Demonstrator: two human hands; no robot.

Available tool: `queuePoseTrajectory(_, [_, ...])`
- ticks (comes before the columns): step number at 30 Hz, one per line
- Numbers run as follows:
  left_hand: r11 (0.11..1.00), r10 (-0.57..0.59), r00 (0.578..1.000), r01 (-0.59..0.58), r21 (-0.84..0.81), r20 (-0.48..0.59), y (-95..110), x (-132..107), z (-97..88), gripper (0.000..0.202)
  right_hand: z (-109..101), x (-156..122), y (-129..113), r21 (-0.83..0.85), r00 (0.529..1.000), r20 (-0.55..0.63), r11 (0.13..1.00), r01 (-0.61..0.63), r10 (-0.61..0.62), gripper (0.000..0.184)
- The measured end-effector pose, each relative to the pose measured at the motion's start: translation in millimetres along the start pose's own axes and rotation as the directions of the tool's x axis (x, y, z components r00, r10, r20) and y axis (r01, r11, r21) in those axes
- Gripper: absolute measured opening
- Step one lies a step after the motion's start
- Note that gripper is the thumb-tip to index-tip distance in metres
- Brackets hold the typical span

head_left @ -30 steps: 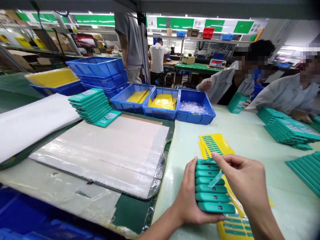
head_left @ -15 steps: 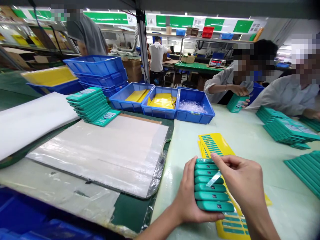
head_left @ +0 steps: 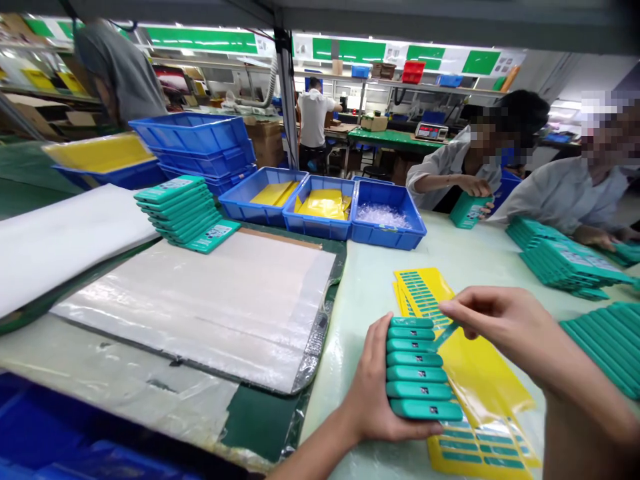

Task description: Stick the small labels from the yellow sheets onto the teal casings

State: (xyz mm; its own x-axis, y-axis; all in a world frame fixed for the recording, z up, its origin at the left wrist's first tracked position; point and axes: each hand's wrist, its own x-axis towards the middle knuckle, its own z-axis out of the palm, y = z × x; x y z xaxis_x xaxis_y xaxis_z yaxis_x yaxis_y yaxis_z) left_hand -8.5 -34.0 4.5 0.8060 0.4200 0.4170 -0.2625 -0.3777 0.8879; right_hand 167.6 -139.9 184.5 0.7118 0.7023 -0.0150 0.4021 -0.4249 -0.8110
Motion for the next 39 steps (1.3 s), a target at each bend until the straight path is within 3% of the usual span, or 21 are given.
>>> queuePoseTrajectory(2, [1.0, 0.006, 1.0, -0.006, -0.001, 0.009, 0, 0, -0.2, 0.158, 3, -8, 0, 0.198, 0.995, -0.101, 0.98, 0.002, 0.018, 0.047])
queuePoseTrajectory(5, [1.0, -0.006, 1.0, 0.007, -0.004, 0.023, 1, 0, -1.1, 0.161, 20, -18, 0, 0.342, 0.968, -0.243, 0.939, 0.02, 0.068, 0.04])
queuePoseTrajectory(11, [0.999, -0.021, 0.998, 0.019, 0.037, 0.052, 0, 1, -2.6, 0.164, 46, -30, 2, 0.408, 0.965, -0.213, 0.912, -0.053, 0.151, 0.036])
queuePoseTrajectory(22, [0.999, -0.04, 0.998, 0.039, 0.028, 0.05, 1, 1, -3.8, 0.166, 45, -33, 4, 0.393, 0.966, -0.197, 0.916, -0.081, 0.17, 0.037])
queuePoseTrajectory(32, [0.998, -0.048, 0.998, 0.046, 0.05, 0.044, 1, 3, -3.6, 0.166, 51, -31, -4, 0.32, 0.975, -0.172, 0.944, -0.078, 0.139, 0.038])
queuePoseTrajectory(37, [0.997, -0.065, 0.997, 0.063, 0.033, 0.042, 4, 4, -4.4, 0.164, 41, -18, 4, 0.002, 0.986, -0.147, 0.997, -0.079, 0.078, 0.038])
queuePoseTrajectory(39, [0.998, -0.056, 0.998, 0.055, 0.031, 0.041, 5, 4, -5.3, 0.16, 35, -10, 9, -0.112, 0.988, -0.146, 0.992, -0.063, 0.046, 0.047])
